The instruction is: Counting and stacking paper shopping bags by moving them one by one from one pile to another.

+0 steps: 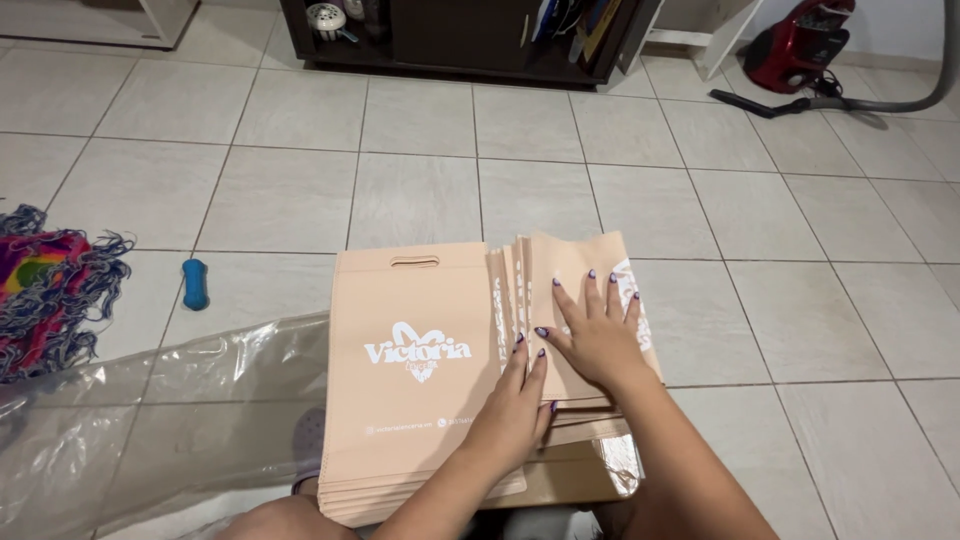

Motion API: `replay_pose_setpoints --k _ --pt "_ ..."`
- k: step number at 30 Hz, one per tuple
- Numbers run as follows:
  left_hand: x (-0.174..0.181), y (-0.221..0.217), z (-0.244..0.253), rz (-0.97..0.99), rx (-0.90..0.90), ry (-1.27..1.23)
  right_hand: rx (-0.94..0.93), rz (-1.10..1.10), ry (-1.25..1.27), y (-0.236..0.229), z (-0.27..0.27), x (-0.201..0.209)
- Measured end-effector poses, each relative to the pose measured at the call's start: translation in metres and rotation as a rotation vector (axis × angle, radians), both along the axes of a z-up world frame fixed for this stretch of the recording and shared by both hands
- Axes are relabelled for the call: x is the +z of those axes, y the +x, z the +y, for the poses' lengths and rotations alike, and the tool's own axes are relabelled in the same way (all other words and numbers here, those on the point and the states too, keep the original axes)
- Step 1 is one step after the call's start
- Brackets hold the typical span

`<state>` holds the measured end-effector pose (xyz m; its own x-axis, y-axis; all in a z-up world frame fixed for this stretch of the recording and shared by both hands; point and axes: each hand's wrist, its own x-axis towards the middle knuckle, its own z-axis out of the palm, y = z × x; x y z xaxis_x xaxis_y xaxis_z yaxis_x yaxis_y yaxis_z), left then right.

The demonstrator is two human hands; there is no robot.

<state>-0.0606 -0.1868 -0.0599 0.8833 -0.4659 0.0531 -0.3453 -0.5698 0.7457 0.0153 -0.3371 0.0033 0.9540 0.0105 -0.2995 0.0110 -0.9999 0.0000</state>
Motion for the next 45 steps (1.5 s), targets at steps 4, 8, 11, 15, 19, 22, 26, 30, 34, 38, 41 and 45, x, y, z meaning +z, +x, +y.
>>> replay_pose_setpoints --k 4,8,11,15,19,22,26,30,34,38,41,45 --pt "-0.035 0.003 -0.004 -0.100 0.030 0.148 0.022 -0.021 -0.041 0.001 0.000 -0.029" --pt "-0.034 0.002 -0.002 -0.097 0.003 0.201 0.029 -0.081 -0.072 0.000 -0.006 -0.048" --pt "-0.030 0.003 0.001 -0.075 -0.014 0.212 0.045 -0.127 -0.082 0.002 -0.008 -0.056" --pt "0.024 0.004 0.020 0.130 -0.094 0.188 0.006 -0.026 -0.067 -0.002 0.003 -0.028" --pt "0.055 0.013 0.040 0.145 -0.079 0.150 0.020 -0.076 -0.017 -0.003 0.013 -0.016" --pt "0.057 0.023 0.059 0.087 0.032 0.062 0.033 -0.164 -0.036 -0.013 0.027 -0.001" --pt "0.054 0.040 0.091 -0.125 0.276 -0.321 0.325 -0.554 0.079 -0.036 0.053 -0.008" --pt "0.064 0.049 0.124 -0.137 0.492 -0.523 0.563 -0.028 0.287 -0.090 0.125 0.045" --pt "0.088 0.042 0.143 -0.038 0.598 -0.607 0.838 0.052 0.400 -0.102 0.111 -0.036" --pt "0.095 0.038 0.152 -0.041 0.666 -0.599 0.871 0.046 0.481 -0.094 0.105 -0.057" --pt "0.091 0.039 0.158 -0.049 0.672 -0.588 0.845 0.092 0.521 -0.092 0.102 -0.059" --pt "0.083 0.043 0.167 -0.051 0.643 -0.711 0.884 0.039 0.507 -0.091 0.100 -0.071"
